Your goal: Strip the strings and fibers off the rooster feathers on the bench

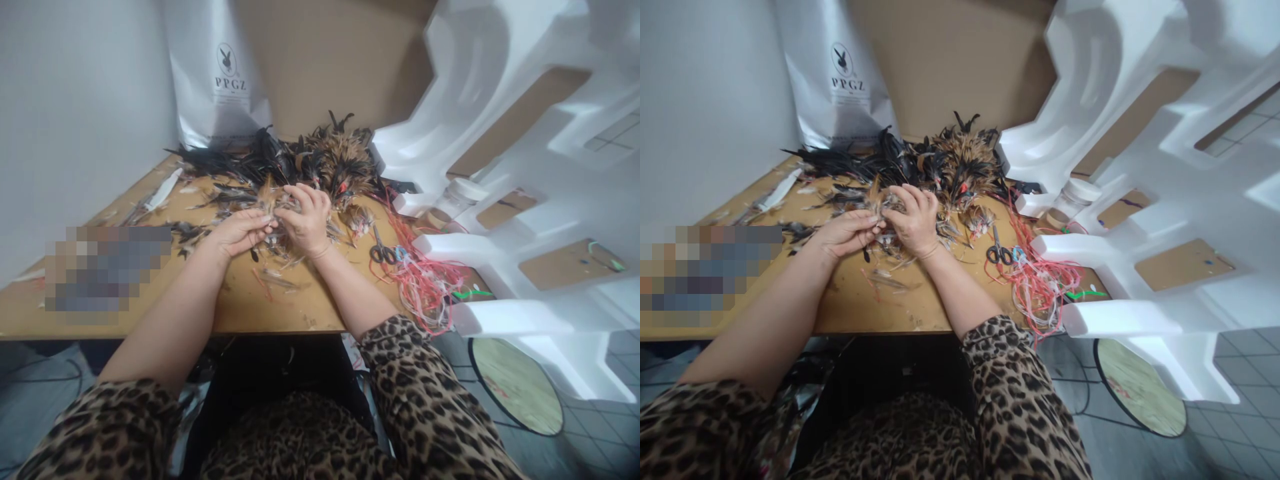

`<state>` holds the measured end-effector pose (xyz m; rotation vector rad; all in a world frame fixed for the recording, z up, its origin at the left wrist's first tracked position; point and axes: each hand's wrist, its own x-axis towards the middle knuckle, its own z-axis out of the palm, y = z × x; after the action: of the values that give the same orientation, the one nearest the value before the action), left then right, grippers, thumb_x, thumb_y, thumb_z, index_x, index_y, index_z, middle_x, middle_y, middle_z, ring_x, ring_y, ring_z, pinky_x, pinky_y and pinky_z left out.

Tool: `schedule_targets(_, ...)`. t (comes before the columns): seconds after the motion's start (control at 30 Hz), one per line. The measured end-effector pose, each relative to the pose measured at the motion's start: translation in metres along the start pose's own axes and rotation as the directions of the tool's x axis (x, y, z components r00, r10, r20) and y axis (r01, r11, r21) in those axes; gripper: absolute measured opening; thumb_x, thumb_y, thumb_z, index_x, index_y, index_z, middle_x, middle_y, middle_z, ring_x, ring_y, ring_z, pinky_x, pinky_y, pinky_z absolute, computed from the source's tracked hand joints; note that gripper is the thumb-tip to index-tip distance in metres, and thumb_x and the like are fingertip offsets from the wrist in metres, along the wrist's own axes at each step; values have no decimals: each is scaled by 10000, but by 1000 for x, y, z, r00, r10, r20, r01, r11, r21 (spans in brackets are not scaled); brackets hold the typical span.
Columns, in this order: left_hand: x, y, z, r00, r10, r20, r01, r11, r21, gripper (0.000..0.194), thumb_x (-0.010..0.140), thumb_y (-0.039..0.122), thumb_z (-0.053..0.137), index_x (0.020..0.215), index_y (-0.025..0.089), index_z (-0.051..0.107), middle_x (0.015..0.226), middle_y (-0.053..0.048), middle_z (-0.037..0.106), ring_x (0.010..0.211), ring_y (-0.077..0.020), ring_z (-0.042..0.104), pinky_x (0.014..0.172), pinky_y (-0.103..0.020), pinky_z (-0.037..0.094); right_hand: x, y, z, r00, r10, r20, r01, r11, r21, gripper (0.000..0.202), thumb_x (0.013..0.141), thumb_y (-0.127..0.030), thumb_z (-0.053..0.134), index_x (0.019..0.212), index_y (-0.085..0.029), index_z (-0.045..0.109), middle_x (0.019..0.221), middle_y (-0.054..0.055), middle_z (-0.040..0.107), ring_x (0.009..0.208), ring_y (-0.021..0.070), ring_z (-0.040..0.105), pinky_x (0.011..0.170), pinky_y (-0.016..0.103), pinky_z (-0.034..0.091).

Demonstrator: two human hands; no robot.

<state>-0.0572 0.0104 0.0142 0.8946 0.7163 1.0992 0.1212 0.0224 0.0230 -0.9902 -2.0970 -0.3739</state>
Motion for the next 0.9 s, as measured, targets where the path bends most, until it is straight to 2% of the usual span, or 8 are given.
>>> schedule_targets(0.13, 1, 2, 3, 994, 53, -99, -51, 998, 23, 55, 661, 80, 700, 711, 62, 687, 683, -73, 679, 532, -51, 585, 517, -113, 476, 1, 0, 1, 976, 192, -101, -172, 969, 179, 239, 873, -370, 480, 993, -256, 653, 1249, 66, 525, 1207, 222, 413, 1011, 432, 277)
schedule_targets(0.23, 2, 3, 4, 981, 115, -156, -109, 993, 47, 47, 654, 97, 709, 688, 75, 684, 689, -70, 685, 542, -52, 593, 529, -116, 481, 1, 0, 4, 903, 413, -115, -327, 837, 438, 257, 848, -391, 503, 909, -189, 649, 1048, 86, 591, 1034, 189, 514, 935, 365, 372)
schedule_targets(0.3, 2, 3, 4, 974, 147, -174, -138, 988, 63, 59, 645, 110, 718, 684, 82, 683, 700, -71, 689, 554, -56, 600, 538, -122, 485, 1, -2, 7, 860, 511, -4, -403, 682, 610, 286, 827, -423, 515, 772, -168, 632, 826, 46, 605, 849, 153, 548, 836, 311, 422)
schedule_targets(0.4, 3, 1, 3, 969, 171, -177, -156, 983, 96, 92, 635, 131, 731, 703, 87, 687, 719, -73, 693, 580, -63, 611, 556, -130, 488, 2, -8, 11, 813, 526, 250, -504, 421, 754, 338, 772, -468, 564, 643, -158, 602, 613, -8, 553, 642, 109, 511, 688, 256, 430)
schedule_targets(0.47, 3, 0, 4, 971, 168, -168, -148, 981, 126, 118, 626, 140, 740, 722, 91, 691, 717, -68, 692, 592, -66, 615, 571, -135, 491, 2, -13, 13, 785, 499, 366, -538, 256, 803, 323, 733, -465, 606, 653, -153, 618, 613, -11, 577, 620, 99, 516, 659, 244, 427)
schedule_targets(0.6, 2, 0, 5, 981, 145, -131, -123, 978, 167, 143, 617, 158, 755, 729, 92, 695, 706, -66, 693, 575, -65, 612, 561, -132, 487, 3, -20, 16, 727, 478, 493, -544, -39, 838, 267, 654, -412, 680, 674, -158, 599, 658, -14, 619, 620, 86, 537, 657, 233, 435)
schedule_targets(0.7, 2, 0, 5, 984, 121, -132, -98, 981, 168, 152, 631, 170, 748, 752, 92, 701, 734, -78, 701, 584, -74, 624, 545, -129, 487, 4, -19, 17, 694, 509, 510, -543, -95, 834, 255, 611, -367, 707, 648, -159, 563, 574, -50, 551, 554, 63, 478, 613, 212, 407)
schedule_targets(0.9, 1, 0, 5, 986, 49, -158, -22, 985, 169, 170, 649, 168, 733, 794, 83, 706, 759, -94, 706, 573, -87, 634, 480, -123, 476, 4, -15, 15, 748, 505, 431, -485, -27, 874, 248, 634, -362, 683, 617, -154, 549, 544, -69, 473, 533, 48, 402, 588, 201, 361)
